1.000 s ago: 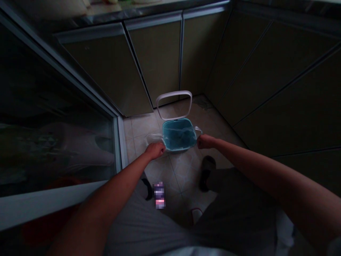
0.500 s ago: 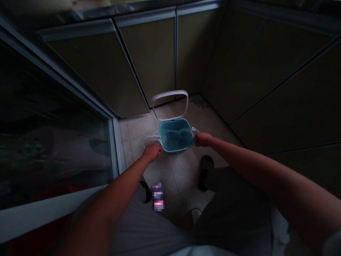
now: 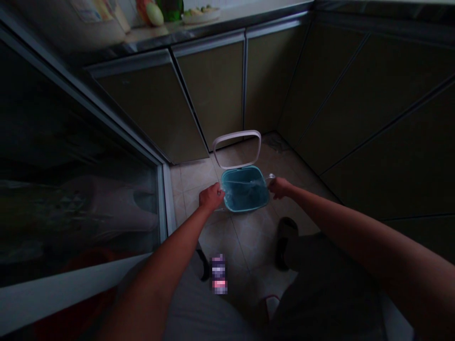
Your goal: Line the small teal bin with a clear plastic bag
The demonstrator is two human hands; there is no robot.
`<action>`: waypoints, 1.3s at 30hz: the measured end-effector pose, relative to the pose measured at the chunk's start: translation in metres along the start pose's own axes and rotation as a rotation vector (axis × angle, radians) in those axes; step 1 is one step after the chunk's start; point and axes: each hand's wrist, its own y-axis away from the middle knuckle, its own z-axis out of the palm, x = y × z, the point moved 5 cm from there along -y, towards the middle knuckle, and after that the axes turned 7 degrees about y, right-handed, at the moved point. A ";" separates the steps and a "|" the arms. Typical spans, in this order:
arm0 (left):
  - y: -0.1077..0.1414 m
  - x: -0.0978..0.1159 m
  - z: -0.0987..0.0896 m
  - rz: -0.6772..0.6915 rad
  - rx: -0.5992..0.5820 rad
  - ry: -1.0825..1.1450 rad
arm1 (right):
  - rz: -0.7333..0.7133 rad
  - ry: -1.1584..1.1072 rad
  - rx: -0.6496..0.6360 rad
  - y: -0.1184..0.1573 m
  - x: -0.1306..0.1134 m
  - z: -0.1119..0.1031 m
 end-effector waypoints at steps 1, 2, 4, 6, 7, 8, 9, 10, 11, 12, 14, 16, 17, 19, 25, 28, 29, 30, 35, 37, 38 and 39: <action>-0.006 0.000 -0.004 -0.040 0.024 0.016 | 0.018 -0.046 0.029 -0.002 -0.002 -0.004; -0.011 -0.001 -0.007 -0.072 0.035 0.032 | 0.034 -0.085 0.059 -0.003 -0.003 -0.008; -0.023 -0.004 -0.009 -0.103 0.023 0.058 | 0.046 -0.152 0.116 -0.005 -0.007 -0.016; -0.034 -0.008 -0.006 -0.099 -0.020 0.072 | 0.048 -0.210 0.158 -0.007 -0.012 -0.022; -0.038 -0.011 -0.003 -0.088 -0.045 0.080 | 0.048 -0.229 0.175 -0.009 -0.013 -0.024; -0.043 -0.014 0.001 -0.073 -0.071 0.095 | 0.055 -0.238 0.194 -0.011 -0.015 -0.026; -0.047 -0.017 0.005 -0.058 -0.093 0.121 | 0.064 -0.233 0.214 -0.014 -0.015 -0.028; -0.051 -0.019 0.009 -0.049 -0.110 0.152 | 0.075 -0.216 0.237 -0.018 -0.016 -0.030; -0.055 -0.022 0.013 -0.044 -0.121 0.183 | 0.084 -0.190 0.265 -0.021 -0.016 -0.032; -0.059 -0.024 0.016 -0.045 -0.126 0.210 | 0.090 -0.159 0.299 -0.024 -0.016 -0.033; -0.066 -0.029 0.021 -0.060 -0.118 0.241 | 0.097 -0.097 0.384 -0.030 -0.016 -0.036; -0.074 -0.032 0.024 -0.078 -0.103 0.257 | 0.095 -0.060 0.455 -0.034 -0.016 -0.039; -0.079 -0.034 0.025 -0.090 -0.094 0.268 | 0.094 -0.050 0.472 -0.035 -0.015 -0.039; -0.088 -0.038 0.027 -0.118 -0.073 0.293 | 0.076 -0.025 0.469 -0.039 -0.015 -0.039; -0.121 -0.054 0.034 -0.187 -0.035 0.380 | 0.019 0.053 0.395 -0.054 -0.019 -0.042; -0.135 -0.059 0.041 -0.216 -0.024 0.429 | 0.028 0.066 0.375 -0.061 -0.020 -0.043; -0.139 -0.060 0.043 -0.225 -0.020 0.446 | 0.038 0.067 0.379 -0.063 -0.021 -0.043; -0.143 -0.061 0.046 -0.234 -0.016 0.464 | 0.052 0.066 0.381 -0.064 -0.021 -0.044; -0.159 -0.061 0.056 -0.268 -0.002 0.543 | 0.085 0.025 0.397 -0.075 -0.021 -0.046; -0.164 -0.061 0.060 -0.279 0.008 0.573 | 0.093 -0.003 0.418 -0.080 -0.020 -0.047; -0.165 -0.061 0.061 -0.285 0.013 0.589 | 0.096 -0.017 0.428 -0.082 -0.020 -0.047; -0.166 -0.061 0.063 -0.291 0.017 0.603 | 0.100 -0.032 0.438 -0.085 -0.019 -0.048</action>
